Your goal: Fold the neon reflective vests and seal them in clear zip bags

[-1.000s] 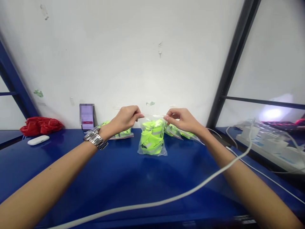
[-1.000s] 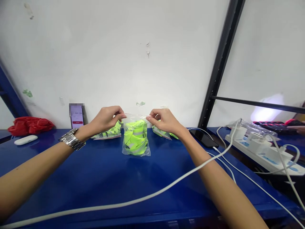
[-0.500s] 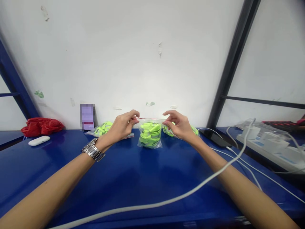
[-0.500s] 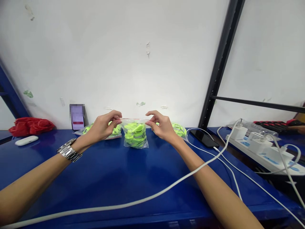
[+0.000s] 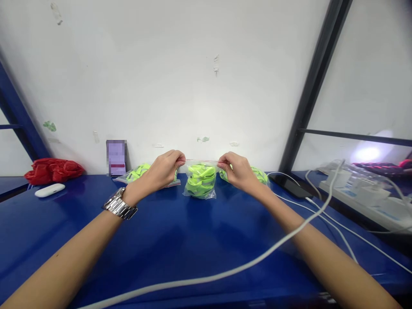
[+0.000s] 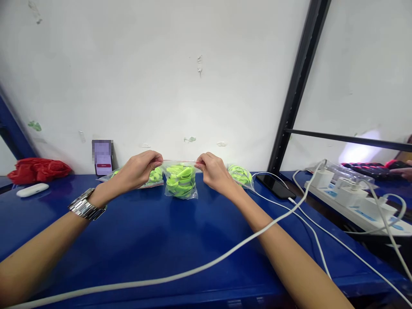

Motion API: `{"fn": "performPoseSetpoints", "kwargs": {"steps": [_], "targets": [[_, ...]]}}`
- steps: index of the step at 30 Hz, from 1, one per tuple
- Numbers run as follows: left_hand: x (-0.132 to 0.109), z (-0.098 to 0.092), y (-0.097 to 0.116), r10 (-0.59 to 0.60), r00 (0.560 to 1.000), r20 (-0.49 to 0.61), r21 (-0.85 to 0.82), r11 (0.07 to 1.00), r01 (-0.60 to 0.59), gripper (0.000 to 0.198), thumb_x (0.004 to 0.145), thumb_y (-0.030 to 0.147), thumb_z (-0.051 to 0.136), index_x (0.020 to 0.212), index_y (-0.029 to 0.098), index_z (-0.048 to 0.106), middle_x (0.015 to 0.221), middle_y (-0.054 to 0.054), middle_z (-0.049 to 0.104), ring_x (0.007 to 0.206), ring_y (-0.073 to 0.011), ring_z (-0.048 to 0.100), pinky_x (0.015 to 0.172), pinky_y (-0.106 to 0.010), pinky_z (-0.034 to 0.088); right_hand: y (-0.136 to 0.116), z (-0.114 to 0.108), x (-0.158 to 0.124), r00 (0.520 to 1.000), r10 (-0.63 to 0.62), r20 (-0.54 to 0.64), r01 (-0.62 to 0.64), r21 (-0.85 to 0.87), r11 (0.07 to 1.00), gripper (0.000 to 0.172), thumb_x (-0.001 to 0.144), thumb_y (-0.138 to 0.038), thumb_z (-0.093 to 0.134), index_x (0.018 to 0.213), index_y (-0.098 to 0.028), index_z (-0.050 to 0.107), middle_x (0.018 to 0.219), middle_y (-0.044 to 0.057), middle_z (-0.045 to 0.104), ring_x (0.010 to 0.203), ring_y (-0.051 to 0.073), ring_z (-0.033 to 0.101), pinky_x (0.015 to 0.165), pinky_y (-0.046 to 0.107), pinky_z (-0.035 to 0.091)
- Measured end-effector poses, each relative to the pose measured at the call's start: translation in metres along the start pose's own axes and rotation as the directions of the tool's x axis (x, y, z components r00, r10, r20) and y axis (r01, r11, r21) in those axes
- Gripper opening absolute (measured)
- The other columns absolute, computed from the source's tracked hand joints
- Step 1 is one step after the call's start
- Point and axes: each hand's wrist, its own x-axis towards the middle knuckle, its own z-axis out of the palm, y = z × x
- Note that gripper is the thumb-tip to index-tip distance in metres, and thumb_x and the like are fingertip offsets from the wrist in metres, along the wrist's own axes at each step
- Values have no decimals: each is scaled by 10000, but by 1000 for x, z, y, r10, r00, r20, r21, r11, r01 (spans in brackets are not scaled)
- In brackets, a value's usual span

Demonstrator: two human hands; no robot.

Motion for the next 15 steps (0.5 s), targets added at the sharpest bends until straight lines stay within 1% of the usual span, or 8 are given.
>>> {"fn": "performPoseSetpoints", "kwargs": {"steps": [8,11,15], "targets": [[-8,-4,-12,56,997,51,35,998,-57,93,921,197,363,888,191,450,818,-39,550,694,-165,502,627,-285,388,-6,0,3,1000,-7,28,7,-4,1000,114,876,-151,493,772,-198,489,745,30,563,638,149,496,581,270,349],[-9,-4,-13,79,995,68,49,995,-83,96,932,194,349,896,193,437,829,-38,535,697,-161,492,625,-285,386,-7,0,3,999,-22,37,22,-2,1000,114,884,-147,482,784,-202,482,758,33,557,644,151,500,582,272,355],[-11,-5,-11,99,993,64,61,993,-103,113,950,200,333,907,188,437,842,-43,528,717,-163,497,637,-294,392,-5,0,2,998,-50,38,51,-16,999,117,892,-146,469,790,-204,475,765,38,548,652,156,499,592,278,365]]}}
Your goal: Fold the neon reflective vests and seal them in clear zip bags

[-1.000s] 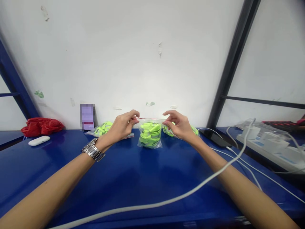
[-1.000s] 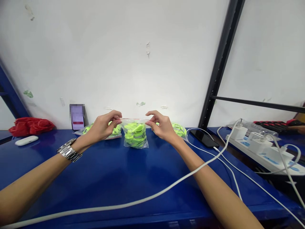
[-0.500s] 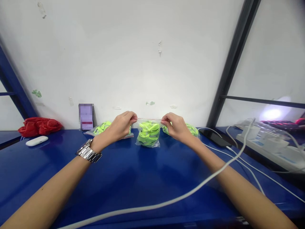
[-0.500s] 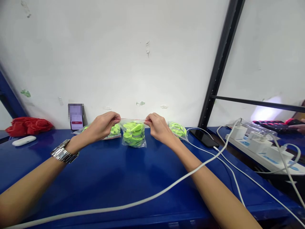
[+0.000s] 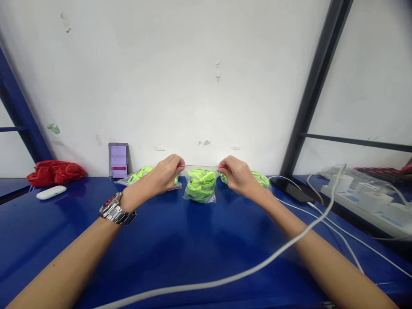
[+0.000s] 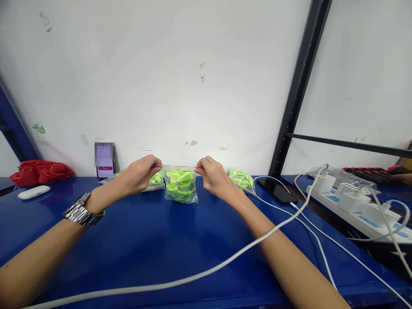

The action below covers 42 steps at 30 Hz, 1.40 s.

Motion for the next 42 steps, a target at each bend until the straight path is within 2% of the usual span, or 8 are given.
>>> {"fn": "performPoseSetpoints", "kwargs": {"steps": [7,12,17,20,24,31,36,42], "targets": [[2,-2,6,34,999,-24,3,999,-34,131,957,190,318,889,182,430,835,-48,531,715,-162,498,626,-291,391,-3,0,-1,998,-67,-23,65,-59,996,166,832,-57,442,750,-200,448,725,35,505,622,151,462,567,273,347],[1,-3,8,-5,998,-61,-40,999,3,123,947,200,356,889,182,464,823,-37,552,690,-148,490,629,-285,391,-7,1,-1,996,-59,-65,58,-24,998,162,835,-66,451,744,-198,476,709,33,521,612,147,472,560,268,350],[-2,-7,15,-31,999,-39,-124,992,26,152,949,232,391,1018,189,518,894,-38,583,757,-148,530,697,-288,415,-9,2,-2,997,-70,-39,72,29,997,147,846,-82,461,757,-195,493,695,25,520,601,142,464,556,266,344],[-2,-7,16,-26,999,-39,-146,989,20,105,937,242,436,931,185,523,821,-17,563,707,-134,510,656,-269,403,-11,2,-2,997,-67,-23,68,32,997,140,851,-86,461,771,-197,489,706,25,514,612,145,464,565,268,346],[-1,-2,13,-12,997,-78,-76,997,6,105,935,205,426,848,179,478,756,-8,527,647,-131,473,609,-266,376,-12,4,-1,997,-72,-21,73,29,997,151,845,-72,456,763,-197,475,712,26,501,616,147,461,564,268,342],[-3,4,13,45,997,-63,-8,999,-46,138,961,178,344,875,184,452,827,-38,518,709,-152,492,627,-270,388,-8,4,-2,999,-45,27,46,-15,999,132,843,-82,456,775,-187,496,713,23,478,606,148,444,559,269,323],[-4,1,15,60,997,-55,-16,998,-61,142,968,176,349,966,185,491,875,-43,533,789,-162,503,689,-284,404,-9,0,-1,995,-45,87,46,0,999,135,887,-114,443,911,-181,558,748,15,478,626,138,436,597,263,329],[-3,1,18,83,996,-24,-84,993,-85,96,955,183,410,987,180,500,914,-41,531,825,-157,502,711,-283,407,-8,-1,-2,992,-71,101,72,-5,997,128,906,-137,452,928,-184,569,734,11,453,656,148,431,613,267,328]]}}
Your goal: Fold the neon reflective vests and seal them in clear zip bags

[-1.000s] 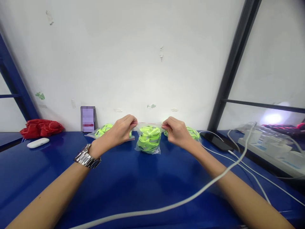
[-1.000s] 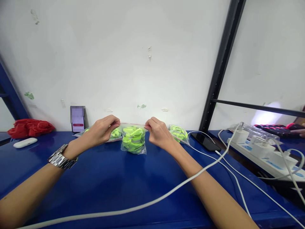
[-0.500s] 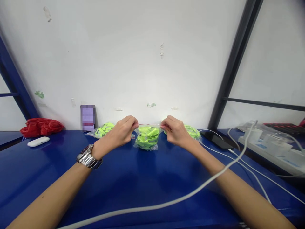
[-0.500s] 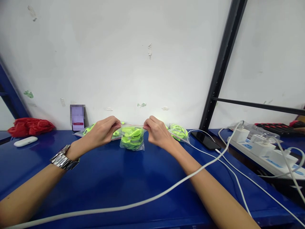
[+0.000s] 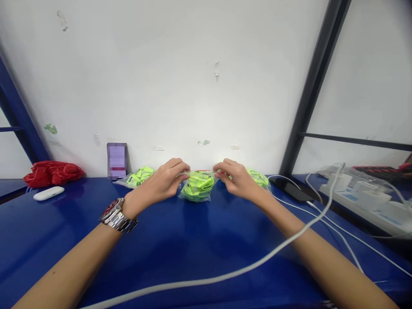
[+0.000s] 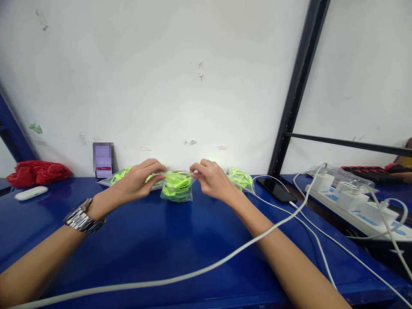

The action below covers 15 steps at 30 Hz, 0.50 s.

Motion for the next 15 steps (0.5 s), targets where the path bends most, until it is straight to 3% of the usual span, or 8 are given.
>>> {"fn": "performPoseSetpoints", "kwargs": {"steps": [4,9,15], "targets": [[1,4,3,-5,1000,12,10,1000,4,105,959,186,401,899,175,486,838,-25,516,748,-144,483,649,-273,380,-4,1,1,1000,-23,19,23,17,1000,82,904,-148,480,903,-184,553,808,42,509,786,180,475,696,291,370],[1,7,5,15,1000,-25,14,1000,-14,108,955,192,409,904,174,502,824,-26,529,729,-141,496,634,-266,385,-6,4,0,998,-28,60,26,28,999,62,905,-136,480,884,-175,524,838,55,547,792,179,494,689,290,395],[2,8,3,49,997,-63,59,997,-46,131,948,177,425,868,171,529,816,-25,551,717,-129,508,621,-247,394,0,9,-2,992,-115,61,125,-218,968,193,854,5,392,857,-136,523,819,89,507,770,196,457,669,304,404]]}}
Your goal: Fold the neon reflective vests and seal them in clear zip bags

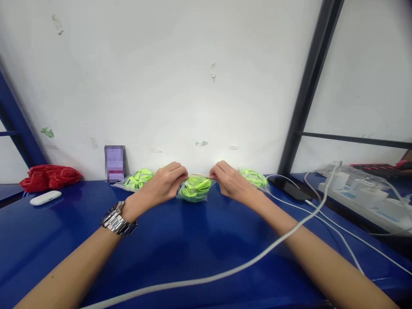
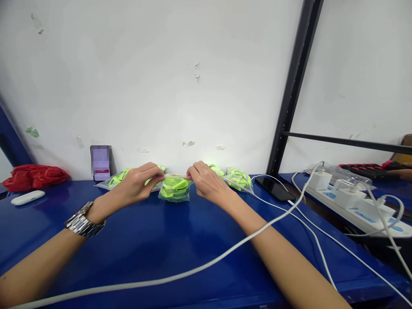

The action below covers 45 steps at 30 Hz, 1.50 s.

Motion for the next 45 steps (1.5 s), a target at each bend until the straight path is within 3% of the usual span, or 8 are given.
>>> {"fn": "performPoseSetpoints", "kwargs": {"steps": [4,10,16,20,28,37,45], "targets": [[0,-1,-2,28,1000,-8,20,999,-28,129,939,165,441,862,166,544,803,-22,551,699,-121,514,596,-231,391,2,0,0,998,-61,-6,60,-109,992,223,828,36,374,850,-129,522,808,95,485,788,210,431,677,314,399],[1,0,0,59,998,12,28,998,-59,142,924,138,444,837,160,555,786,-22,544,680,-118,511,578,-224,383,0,-4,0,993,-119,13,120,-95,988,235,808,44,356,811,-142,500,773,80,461,735,196,395,634,302,361],[0,-1,4,-6,999,51,31,1000,4,139,942,191,431,904,167,563,860,-42,555,743,-142,532,646,-261,424,-4,-7,1,996,-92,-3,91,-122,988,159,860,-52,415,796,-144,528,736,65,479,700,187,385,640,313,319],[1,0,7,15,999,32,7,1000,-15,124,943,218,454,998,174,555,945,-56,559,830,-159,549,713,-280,446,-7,-11,1,996,-94,6,94,-106,990,170,882,-73,402,802,-145,533,741,70,504,713,190,390,656,319,308],[2,7,5,54,997,55,7,998,-55,165,971,184,365,938,157,524,875,-57,530,784,-162,517,694,-294,438,-11,-8,3,997,-75,13,74,31,997,169,954,-147,385,868,-146,531,797,71,522,738,182,421,669,302,332],[2,9,11,81,996,32,56,995,-83,176,963,153,351,870,162,501,790,-32,474,709,-151,450,635,-274,392,-10,0,4,989,-143,45,148,-144,979,230,925,-64,326,823,-137,519,768,84,499,714,198,374,665,329,324],[1,5,11,50,996,69,109,992,-58,171,956,154,364,883,151,518,817,-48,508,729,-159,478,660,-283,398,-14,-3,7,993,-120,19,121,-101,988,233,957,-132,350,801,-132,522,741,74,498,705,186,396,648,313,326]]}}
